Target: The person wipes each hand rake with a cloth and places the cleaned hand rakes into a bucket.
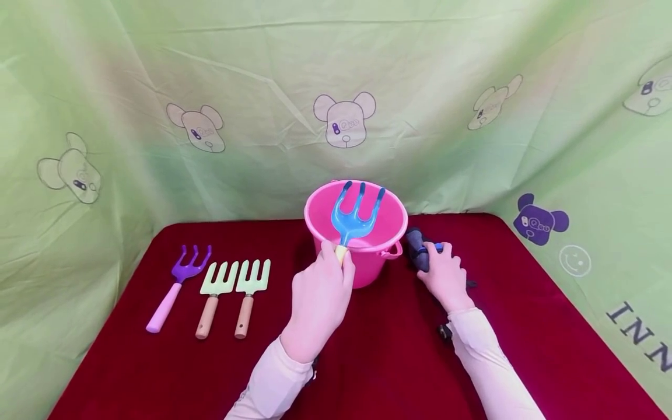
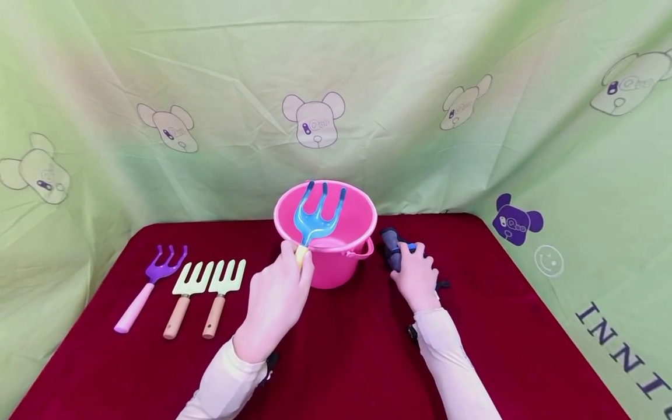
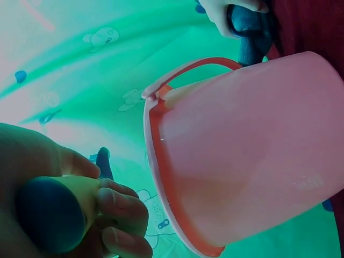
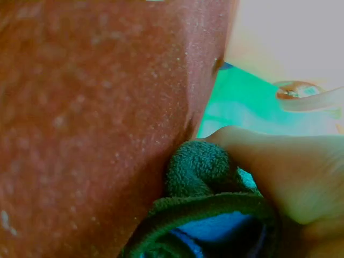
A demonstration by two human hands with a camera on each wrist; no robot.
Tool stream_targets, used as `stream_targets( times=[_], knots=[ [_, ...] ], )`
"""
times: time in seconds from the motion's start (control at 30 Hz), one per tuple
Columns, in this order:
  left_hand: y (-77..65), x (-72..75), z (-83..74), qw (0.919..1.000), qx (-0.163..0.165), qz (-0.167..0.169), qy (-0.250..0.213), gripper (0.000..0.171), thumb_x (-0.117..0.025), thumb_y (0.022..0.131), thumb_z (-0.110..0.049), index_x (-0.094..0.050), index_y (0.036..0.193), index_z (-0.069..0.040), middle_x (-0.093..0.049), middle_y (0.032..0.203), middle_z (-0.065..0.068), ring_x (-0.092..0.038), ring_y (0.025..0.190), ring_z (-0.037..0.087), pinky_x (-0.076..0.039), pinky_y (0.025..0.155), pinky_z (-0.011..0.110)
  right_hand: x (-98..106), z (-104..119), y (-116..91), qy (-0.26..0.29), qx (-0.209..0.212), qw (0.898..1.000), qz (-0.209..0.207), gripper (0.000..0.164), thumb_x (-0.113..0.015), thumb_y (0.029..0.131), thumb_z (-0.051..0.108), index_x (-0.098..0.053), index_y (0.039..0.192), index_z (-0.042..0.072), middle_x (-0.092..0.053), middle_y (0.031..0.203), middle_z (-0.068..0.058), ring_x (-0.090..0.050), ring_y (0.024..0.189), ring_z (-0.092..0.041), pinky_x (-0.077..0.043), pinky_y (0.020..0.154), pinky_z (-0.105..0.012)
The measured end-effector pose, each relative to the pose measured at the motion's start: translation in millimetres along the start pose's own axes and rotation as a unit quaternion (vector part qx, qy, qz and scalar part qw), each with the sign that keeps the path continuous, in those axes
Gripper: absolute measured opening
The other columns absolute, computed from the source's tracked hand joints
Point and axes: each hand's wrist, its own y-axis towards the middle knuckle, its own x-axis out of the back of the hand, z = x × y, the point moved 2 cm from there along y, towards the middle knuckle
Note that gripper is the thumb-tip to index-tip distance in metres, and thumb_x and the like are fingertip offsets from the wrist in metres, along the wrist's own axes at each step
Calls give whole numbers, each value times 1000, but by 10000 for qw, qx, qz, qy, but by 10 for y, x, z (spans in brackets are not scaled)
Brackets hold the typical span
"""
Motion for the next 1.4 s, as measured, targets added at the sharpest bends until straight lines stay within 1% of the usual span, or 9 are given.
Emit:
stream_targets(
  times=[0.13,0.3,0.47,0.57,0.77,0.93,1.17,1.3,1.4],
  knots=[
    [-12,0,-8,9999,-95,79,5,28,-54,93,-29,-49,77,-6,-48,48,3,-45,35,17,-33,32,26,24,-5,0,172,87,9996,-185,62,-69,79,18,-46,135,4,-40,128,-35,-50,93,-57,-51,67,-71],
    [-30,1,-13,9998,-167,102,49,29,-54,93,-30,-48,76,-7,-46,46,2,-42,33,15,-31,32,24,114,-1,-29,330,148,9969,-697,59,-69,77,16,-51,131,4,-43,127,-34,-51,89,-55,-51,62,-69],
    [-43,11,-8,9998,-172,99,-15,28,-56,92,-29,-48,76,-7,-46,46,2,-41,34,14,-31,32,23,291,16,-59,441,47,9917,-1211,60,-70,74,16,-53,131,7,-46,129,-30,-52,88,-53,-48,58,-66],
    [-45,19,-15,9997,-229,89,-41,28,-56,91,-29,-47,75,-8,-44,46,1,-38,34,13,-28,32,22,454,76,-77,572,-16,9842,-1675,68,-71,72,16,-49,136,10,-47,128,-29,-52,90,-54,-47,61,-66],
    [-42,32,-38,9992,-389,-9,-13,27,-58,89,-27,-47,74,-8,-43,45,1,-40,33,13,-30,32,22,819,301,-181,1276,153,9503,-2836,89,-74,71,13,-29,148,13,-44,133,-30,-49,113,-49,-46,89,-67],
    [-34,29,-47,9989,-447,-72,76,26,-59,89,-27,-48,76,-8,-43,44,1,-40,34,14,-31,32,24,1114,572,-366,1772,434,9193,-3486,86,-73,75,18,-24,147,10,-42,139,-28,-47,124,-38,-43,103,-60],
    [-26,41,-52,9965,-748,-296,220,24,-60,91,-32,-57,86,-9,-47,45,0,-39,33,13,-28,32,22,1462,943,-732,1764,1267,9000,-3779,76,-75,74,13,-37,140,14,-41,138,-23,-45,128,-31,-44,104,-61],
    [-26,61,-67,9959,-840,-326,108,23,-62,90,-29,-56,82,-9,-46,45,0,-35,34,11,-25,33,21,1544,1167,-907,2042,1686,8794,-3955,79,-76,70,8,-37,139,5,-47,134,-29,-48,124,-35,-45,102,-60],
    [-25,76,-79,9964,-795,-283,-1,26,-65,87,-28,-52,76,-9,-45,46,-1,-34,34,11,-25,34,21,1544,1324,-995,2237,2208,8588,-4046,78,-75,66,6,-37,132,-6,-54,129,-31,-52,118,-38,-46,103,-52]
  ],
)
